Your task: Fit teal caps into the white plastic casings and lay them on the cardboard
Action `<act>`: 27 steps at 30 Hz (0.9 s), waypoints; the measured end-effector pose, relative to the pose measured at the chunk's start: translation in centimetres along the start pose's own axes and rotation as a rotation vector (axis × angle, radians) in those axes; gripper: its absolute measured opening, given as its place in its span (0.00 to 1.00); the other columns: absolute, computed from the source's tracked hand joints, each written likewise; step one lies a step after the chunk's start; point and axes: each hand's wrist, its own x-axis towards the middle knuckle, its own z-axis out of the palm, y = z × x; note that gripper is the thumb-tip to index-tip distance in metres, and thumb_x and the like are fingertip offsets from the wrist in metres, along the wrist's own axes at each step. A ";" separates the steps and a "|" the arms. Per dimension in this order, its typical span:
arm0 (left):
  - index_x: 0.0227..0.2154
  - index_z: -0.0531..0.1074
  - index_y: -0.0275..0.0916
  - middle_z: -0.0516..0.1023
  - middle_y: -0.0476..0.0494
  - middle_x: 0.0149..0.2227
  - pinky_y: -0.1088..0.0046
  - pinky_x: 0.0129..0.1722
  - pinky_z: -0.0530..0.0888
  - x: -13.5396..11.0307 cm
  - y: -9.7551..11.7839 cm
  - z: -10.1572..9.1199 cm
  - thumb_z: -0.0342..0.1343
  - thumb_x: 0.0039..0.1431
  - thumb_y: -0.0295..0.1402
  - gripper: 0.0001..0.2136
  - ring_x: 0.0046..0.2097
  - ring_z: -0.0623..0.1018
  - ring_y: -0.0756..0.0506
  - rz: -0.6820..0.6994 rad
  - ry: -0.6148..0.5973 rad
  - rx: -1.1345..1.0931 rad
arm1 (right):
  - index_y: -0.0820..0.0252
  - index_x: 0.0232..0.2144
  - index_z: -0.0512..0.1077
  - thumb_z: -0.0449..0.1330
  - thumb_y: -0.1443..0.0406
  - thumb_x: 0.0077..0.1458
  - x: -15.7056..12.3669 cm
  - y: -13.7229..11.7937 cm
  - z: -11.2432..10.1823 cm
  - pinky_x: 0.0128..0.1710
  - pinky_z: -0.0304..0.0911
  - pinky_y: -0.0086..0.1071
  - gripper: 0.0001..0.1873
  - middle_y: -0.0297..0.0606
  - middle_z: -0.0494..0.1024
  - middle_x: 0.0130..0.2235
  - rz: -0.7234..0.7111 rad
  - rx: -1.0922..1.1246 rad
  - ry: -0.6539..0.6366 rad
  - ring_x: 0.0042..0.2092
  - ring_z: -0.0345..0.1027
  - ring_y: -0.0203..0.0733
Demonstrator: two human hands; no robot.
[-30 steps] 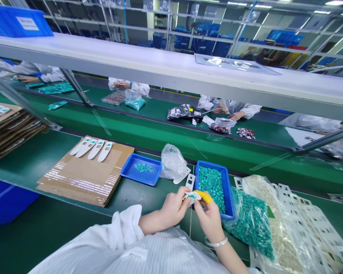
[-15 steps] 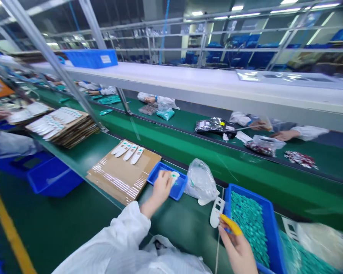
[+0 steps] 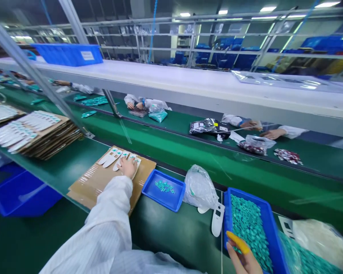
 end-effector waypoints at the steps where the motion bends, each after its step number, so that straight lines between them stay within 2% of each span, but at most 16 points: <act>1: 0.44 0.67 0.41 0.51 0.33 0.57 0.44 0.51 0.47 0.2 -0.4 0.3 0.45 0.55 0.39 0.16 0.59 0.47 0.32 0.004 -0.018 0.006 | 0.60 0.41 0.68 0.57 0.52 0.43 -0.1 0.0 -0.1 0.42 0.67 0.33 0.24 0.43 0.72 0.43 -0.003 -0.012 0.021 0.44 0.66 0.45; 4: 0.50 0.62 0.41 0.50 0.31 0.57 0.43 0.52 0.46 0.9 -1.6 0.6 0.46 0.54 0.41 0.20 0.59 0.47 0.32 0.034 -0.057 0.021 | 0.60 0.41 0.68 0.56 0.51 0.44 0.2 0.3 -1.1 0.41 0.67 0.34 0.25 0.43 0.73 0.41 0.026 -0.060 0.094 0.42 0.67 0.44; 6: 0.53 0.57 0.39 0.49 0.29 0.58 0.43 0.52 0.46 1.1 -1.6 0.2 0.45 0.54 0.43 0.25 0.60 0.46 0.31 0.065 -0.008 0.006 | 0.61 0.41 0.68 0.54 0.50 0.44 1.0 1.1 -2.3 0.40 0.66 0.36 0.26 0.43 0.73 0.39 0.058 -0.105 0.158 0.41 0.68 0.44; 9: 0.54 0.55 0.34 0.49 0.28 0.58 0.46 0.53 0.49 -0.9 0.5 -1.3 0.43 0.55 0.43 0.26 0.59 0.48 0.32 0.151 0.098 -0.192 | 0.64 0.41 0.68 0.52 0.51 0.45 3.2 3.2 -4.4 0.39 0.65 0.38 0.26 0.43 0.74 0.37 0.106 -0.201 0.244 0.39 0.69 0.45; 10: 0.53 0.57 0.32 0.52 0.29 0.57 0.49 0.53 0.50 -2.6 1.9 -1.9 0.42 0.56 0.42 0.24 0.58 0.51 0.33 0.211 0.076 -0.304 | 0.64 0.42 0.68 0.51 0.52 0.46 4.1 4.0 -5.0 0.40 0.65 0.38 0.26 0.43 0.75 0.37 0.119 -0.253 0.240 0.39 0.69 0.44; 11: 0.50 0.59 0.32 0.57 0.31 0.54 0.52 0.54 0.53 -5.0 3.7 -2.3 0.40 0.57 0.41 0.22 0.56 0.56 0.36 0.298 -0.001 -0.420 | 0.65 0.41 0.68 0.50 0.54 0.47 5.1 4.8 -5.4 0.41 0.64 0.37 0.25 0.43 0.75 0.37 0.127 -0.307 0.221 0.39 0.69 0.44; 13: 0.46 0.64 0.32 0.65 0.35 0.49 0.57 0.54 0.56 -11.5 7.8 -2.1 0.38 0.59 0.37 0.18 0.52 0.62 0.40 0.541 -0.253 -0.611 | 0.66 0.40 0.69 0.50 0.58 0.48 7.2 6.1 -6.0 0.43 0.63 0.36 0.21 0.43 0.76 0.37 0.140 -0.396 0.156 0.39 0.69 0.42; 16: 0.36 0.70 0.37 0.72 0.43 0.39 0.70 0.47 0.66 -23.0 14.2 0.7 0.43 0.57 0.34 0.12 0.43 0.70 0.47 0.737 -0.471 -0.653 | 0.66 0.38 0.71 0.50 0.62 0.48 9.8 7.3 -6.4 0.41 0.63 0.34 0.17 0.42 0.77 0.34 0.172 -0.446 0.101 0.38 0.70 0.42; 17: 0.38 0.69 0.37 0.71 0.42 0.41 0.70 0.47 0.66 -26.3 16.0 2.0 0.42 0.56 0.31 0.12 0.45 0.70 0.48 0.821 -0.615 -0.668 | 0.65 0.37 0.71 0.50 0.63 0.49 10.3 7.5 -6.5 0.40 0.64 0.33 0.16 0.42 0.77 0.34 0.183 -0.463 0.094 0.38 0.70 0.42; 19: 0.43 0.68 0.38 0.68 0.39 0.48 0.68 0.50 0.65 -31.3 19.0 4.7 0.43 0.55 0.28 0.14 0.50 0.67 0.46 0.865 -0.690 -0.644 | 0.65 0.37 0.71 0.50 0.63 0.50 10.8 8.0 -6.7 0.40 0.63 0.33 0.16 0.42 0.77 0.34 0.192 -0.503 0.077 0.38 0.70 0.42; 20: 0.47 0.65 0.36 0.64 0.36 0.52 0.64 0.53 0.62 -32.8 20.1 5.8 0.42 0.54 0.27 0.17 0.54 0.63 0.44 0.864 -0.704 -0.625 | 0.65 0.38 0.71 0.50 0.63 0.50 10.8 8.3 -6.9 0.40 0.63 0.32 0.16 0.42 0.77 0.35 0.192 -0.525 0.065 0.39 0.70 0.41; 22: 0.52 0.60 0.33 0.57 0.33 0.56 0.58 0.57 0.55 -34.1 21.4 7.4 0.42 0.53 0.25 0.21 0.58 0.55 0.40 0.845 -0.700 -0.582 | 0.65 0.37 0.71 0.50 0.63 0.51 10.4 8.8 -7.2 0.40 0.63 0.31 0.15 0.43 0.77 0.35 0.187 -0.578 0.033 0.39 0.70 0.41; 24: 0.53 0.59 0.32 0.54 0.32 0.58 0.56 0.58 0.50 -33.9 21.8 8.3 0.42 0.52 0.22 0.23 0.60 0.50 0.38 0.845 -0.715 -0.545 | 0.67 0.35 0.71 0.50 0.64 0.51 9.9 9.1 -7.5 0.40 0.62 0.32 0.14 0.45 0.77 0.34 0.180 -0.638 0.002 0.38 0.70 0.43; 27: 0.51 0.62 0.34 0.54 0.35 0.59 0.59 0.58 0.51 -33.0 21.5 8.8 0.44 0.48 0.20 0.24 0.61 0.48 0.39 0.870 -0.760 -0.505 | 0.67 0.34 0.71 0.51 0.64 0.50 9.8 9.3 -7.4 0.39 0.62 0.32 0.13 0.46 0.76 0.34 0.150 -0.722 -0.043 0.38 0.70 0.44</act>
